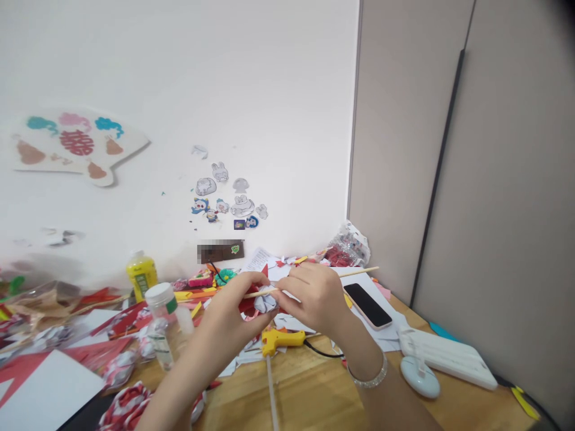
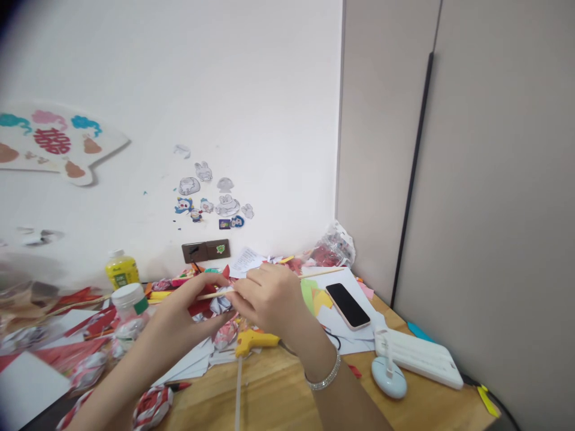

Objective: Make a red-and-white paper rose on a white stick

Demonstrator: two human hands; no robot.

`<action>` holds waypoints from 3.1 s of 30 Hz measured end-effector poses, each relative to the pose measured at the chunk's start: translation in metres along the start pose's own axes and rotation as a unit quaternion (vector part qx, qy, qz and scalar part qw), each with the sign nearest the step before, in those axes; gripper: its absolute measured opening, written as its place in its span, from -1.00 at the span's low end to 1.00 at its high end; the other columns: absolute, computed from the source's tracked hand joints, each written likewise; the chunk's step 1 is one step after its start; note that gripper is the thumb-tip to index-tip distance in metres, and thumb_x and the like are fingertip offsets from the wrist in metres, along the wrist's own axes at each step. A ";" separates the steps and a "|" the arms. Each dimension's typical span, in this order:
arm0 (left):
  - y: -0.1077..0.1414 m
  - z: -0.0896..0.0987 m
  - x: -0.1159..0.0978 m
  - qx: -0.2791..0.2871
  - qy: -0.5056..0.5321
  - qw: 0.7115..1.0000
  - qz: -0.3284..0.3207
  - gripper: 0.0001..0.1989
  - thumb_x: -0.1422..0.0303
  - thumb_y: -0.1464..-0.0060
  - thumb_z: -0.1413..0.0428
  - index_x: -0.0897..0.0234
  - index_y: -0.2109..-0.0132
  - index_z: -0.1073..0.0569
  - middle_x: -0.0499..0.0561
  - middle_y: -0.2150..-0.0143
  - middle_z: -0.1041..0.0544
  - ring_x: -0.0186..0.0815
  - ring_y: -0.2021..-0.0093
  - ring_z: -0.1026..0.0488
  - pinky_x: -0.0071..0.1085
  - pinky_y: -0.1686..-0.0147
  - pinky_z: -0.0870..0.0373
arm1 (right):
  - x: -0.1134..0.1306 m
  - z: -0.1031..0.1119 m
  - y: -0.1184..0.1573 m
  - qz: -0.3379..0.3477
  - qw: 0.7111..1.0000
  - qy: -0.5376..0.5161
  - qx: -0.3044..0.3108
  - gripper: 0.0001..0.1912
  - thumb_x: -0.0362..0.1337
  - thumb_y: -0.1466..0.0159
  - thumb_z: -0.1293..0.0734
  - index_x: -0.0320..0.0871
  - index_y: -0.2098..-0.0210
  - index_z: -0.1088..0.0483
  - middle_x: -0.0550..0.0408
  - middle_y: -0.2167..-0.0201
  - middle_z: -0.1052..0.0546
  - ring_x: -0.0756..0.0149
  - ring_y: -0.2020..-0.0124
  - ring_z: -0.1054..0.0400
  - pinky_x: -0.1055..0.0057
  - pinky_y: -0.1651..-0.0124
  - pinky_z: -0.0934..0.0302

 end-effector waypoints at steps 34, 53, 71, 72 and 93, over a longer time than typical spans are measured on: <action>-0.001 -0.012 0.007 0.052 0.038 0.998 0.026 -0.80 0.40 0.07 -0.12 0.20 0.21 -0.39 -0.02 0.22 -0.53 -0.27 0.22 -0.50 -0.34 0.20 -0.47 | -0.001 -0.019 0.008 0.044 0.992 -0.040 0.112 -0.78 -0.35 -0.33 -0.16 -0.18 0.36 -0.40 0.17 0.54 -0.41 0.45 0.50 -0.26 0.49 0.48 0.06; 0.000 -0.014 0.003 0.050 0.054 0.996 0.052 -0.76 0.41 0.10 -0.13 0.19 0.21 -0.35 -0.04 0.22 -0.50 -0.33 0.27 -0.46 -0.42 0.28 -0.46 | -0.004 -0.035 0.014 0.021 0.987 0.008 0.162 -0.66 -0.28 -0.41 -0.01 -0.22 0.30 -0.35 0.11 0.53 -0.47 0.39 0.55 -0.28 0.42 0.52 0.13; 0.000 -0.012 0.009 0.041 0.003 0.998 0.046 -0.75 0.35 0.08 -0.12 0.19 0.18 -0.34 -0.01 0.23 -0.48 -0.26 0.26 -0.45 -0.32 0.26 -0.43 | -0.003 -0.010 0.002 0.016 0.997 -0.043 0.057 -0.61 -0.22 -0.41 -0.05 -0.20 0.39 -0.38 0.14 0.57 -0.45 0.42 0.54 -0.28 0.44 0.48 0.01; 0.000 -0.012 0.009 0.042 0.002 0.998 0.048 -0.76 0.35 0.08 -0.12 0.19 0.19 -0.34 -0.01 0.23 -0.48 -0.26 0.26 -0.45 -0.31 0.26 -0.43 | -0.002 -0.010 0.002 0.020 0.998 -0.038 0.055 -0.62 -0.23 -0.41 -0.04 -0.20 0.39 -0.37 0.13 0.57 -0.45 0.42 0.54 -0.27 0.44 0.49 0.02; 0.001 -0.010 0.004 0.037 -0.006 0.999 0.039 -0.80 0.38 0.09 -0.12 0.19 0.23 -0.38 -0.02 0.25 -0.49 -0.24 0.22 -0.45 -0.34 0.28 -0.46 | 0.007 -0.018 0.007 0.065 0.995 0.009 0.074 -0.75 -0.45 -0.32 -0.09 -0.21 0.33 -0.37 0.15 0.59 -0.38 0.38 0.55 -0.22 0.40 0.51 0.10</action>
Point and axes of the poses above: each hand's wrist, its own y-axis away from the middle knuckle, its own z-axis out of the back of the hand, x = y × z, the point moved 9 cm from there along -y, towards the middle knuckle
